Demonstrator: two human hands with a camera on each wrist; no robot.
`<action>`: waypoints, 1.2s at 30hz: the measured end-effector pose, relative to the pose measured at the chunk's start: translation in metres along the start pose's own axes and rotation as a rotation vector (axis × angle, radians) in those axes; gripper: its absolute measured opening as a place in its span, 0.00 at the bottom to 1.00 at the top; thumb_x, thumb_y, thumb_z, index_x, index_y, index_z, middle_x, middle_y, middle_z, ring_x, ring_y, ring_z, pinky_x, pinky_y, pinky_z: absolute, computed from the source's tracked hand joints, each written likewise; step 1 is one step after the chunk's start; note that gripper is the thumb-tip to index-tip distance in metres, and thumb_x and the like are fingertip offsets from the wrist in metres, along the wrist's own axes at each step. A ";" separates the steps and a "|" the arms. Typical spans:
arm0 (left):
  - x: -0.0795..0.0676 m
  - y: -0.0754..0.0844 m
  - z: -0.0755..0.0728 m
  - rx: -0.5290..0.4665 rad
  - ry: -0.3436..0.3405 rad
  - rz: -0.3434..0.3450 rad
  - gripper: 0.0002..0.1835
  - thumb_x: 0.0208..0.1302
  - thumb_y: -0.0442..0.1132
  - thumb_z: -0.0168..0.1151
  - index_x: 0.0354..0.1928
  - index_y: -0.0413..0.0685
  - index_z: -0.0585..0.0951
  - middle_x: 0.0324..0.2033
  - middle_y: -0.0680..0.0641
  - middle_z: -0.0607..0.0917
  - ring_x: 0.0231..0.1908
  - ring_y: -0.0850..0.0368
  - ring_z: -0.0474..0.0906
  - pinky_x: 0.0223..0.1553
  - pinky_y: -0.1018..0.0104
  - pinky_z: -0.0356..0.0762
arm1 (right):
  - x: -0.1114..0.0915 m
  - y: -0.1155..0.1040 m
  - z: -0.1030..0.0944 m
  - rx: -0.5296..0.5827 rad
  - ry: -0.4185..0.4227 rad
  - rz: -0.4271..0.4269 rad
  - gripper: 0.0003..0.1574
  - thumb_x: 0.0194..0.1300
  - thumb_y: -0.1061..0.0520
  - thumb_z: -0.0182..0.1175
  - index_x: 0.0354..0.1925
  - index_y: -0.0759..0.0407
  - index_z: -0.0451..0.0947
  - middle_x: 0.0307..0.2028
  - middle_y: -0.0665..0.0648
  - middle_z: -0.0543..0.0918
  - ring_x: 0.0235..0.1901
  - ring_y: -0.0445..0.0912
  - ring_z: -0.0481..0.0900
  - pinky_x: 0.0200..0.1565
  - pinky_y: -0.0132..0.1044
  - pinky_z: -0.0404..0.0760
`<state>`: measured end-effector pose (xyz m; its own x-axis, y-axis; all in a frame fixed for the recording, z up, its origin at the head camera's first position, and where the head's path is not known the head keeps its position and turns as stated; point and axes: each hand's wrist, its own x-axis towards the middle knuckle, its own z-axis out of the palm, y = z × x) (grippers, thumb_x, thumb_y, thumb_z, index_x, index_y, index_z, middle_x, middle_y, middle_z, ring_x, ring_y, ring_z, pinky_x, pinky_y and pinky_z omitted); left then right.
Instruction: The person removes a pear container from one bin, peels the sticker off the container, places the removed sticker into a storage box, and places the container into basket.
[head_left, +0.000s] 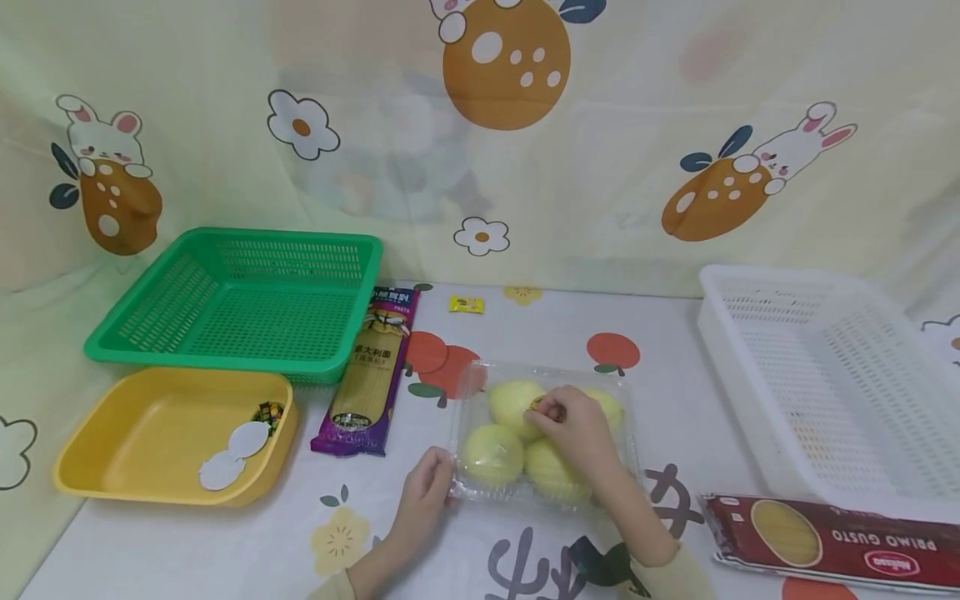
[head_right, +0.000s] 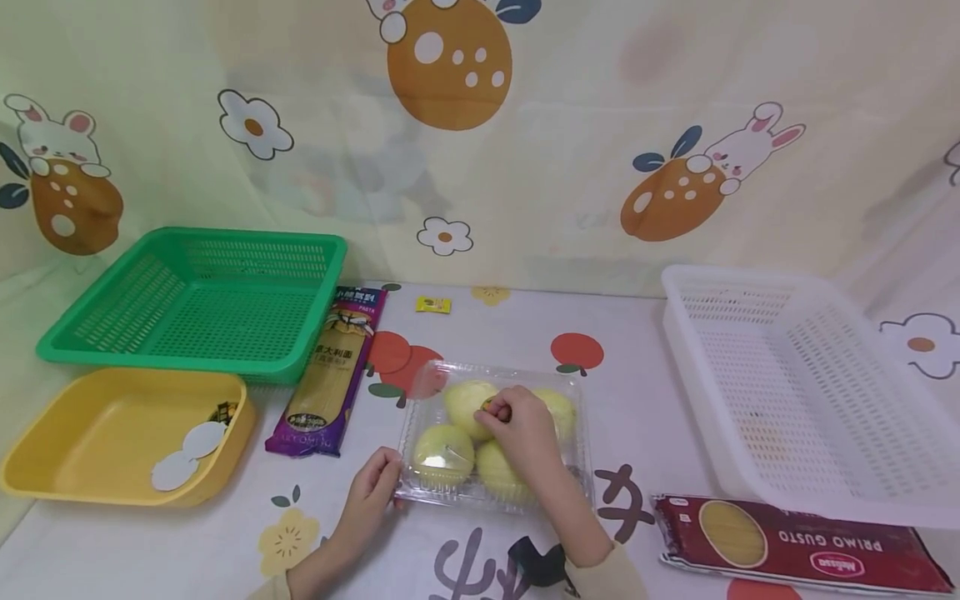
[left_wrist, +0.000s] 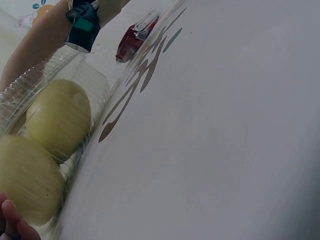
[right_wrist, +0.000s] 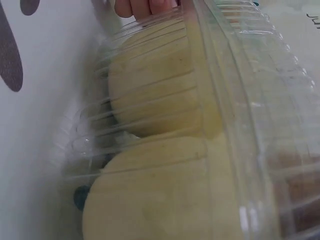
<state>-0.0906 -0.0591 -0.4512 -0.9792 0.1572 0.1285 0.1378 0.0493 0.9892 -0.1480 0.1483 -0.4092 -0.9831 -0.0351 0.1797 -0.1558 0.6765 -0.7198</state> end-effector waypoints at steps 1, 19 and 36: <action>0.000 0.000 0.000 -0.005 -0.002 -0.005 0.08 0.67 0.28 0.41 0.31 0.35 0.69 0.20 0.45 0.71 0.19 0.51 0.69 0.22 0.66 0.73 | 0.000 0.000 0.000 -0.004 0.004 -0.008 0.11 0.49 0.60 0.67 0.21 0.59 0.73 0.20 0.50 0.71 0.23 0.43 0.68 0.28 0.34 0.70; 0.001 0.000 -0.001 -0.019 -0.013 -0.021 0.07 0.67 0.27 0.41 0.32 0.35 0.68 0.21 0.48 0.70 0.21 0.58 0.68 0.22 0.66 0.74 | -0.003 0.000 -0.001 0.044 0.034 -0.001 0.08 0.51 0.59 0.66 0.26 0.60 0.76 0.24 0.51 0.75 0.25 0.43 0.69 0.29 0.35 0.71; 0.001 -0.001 -0.002 -0.020 -0.019 -0.022 0.07 0.67 0.28 0.41 0.32 0.35 0.68 0.22 0.49 0.70 0.21 0.61 0.68 0.23 0.66 0.74 | -0.005 0.000 0.000 -0.016 0.031 -0.012 0.11 0.48 0.58 0.68 0.26 0.60 0.74 0.24 0.51 0.72 0.26 0.44 0.68 0.29 0.35 0.70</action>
<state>-0.0918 -0.0608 -0.4524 -0.9788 0.1751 0.1059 0.1133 0.0333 0.9930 -0.1426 0.1483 -0.4100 -0.9776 -0.0205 0.2097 -0.1660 0.6877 -0.7068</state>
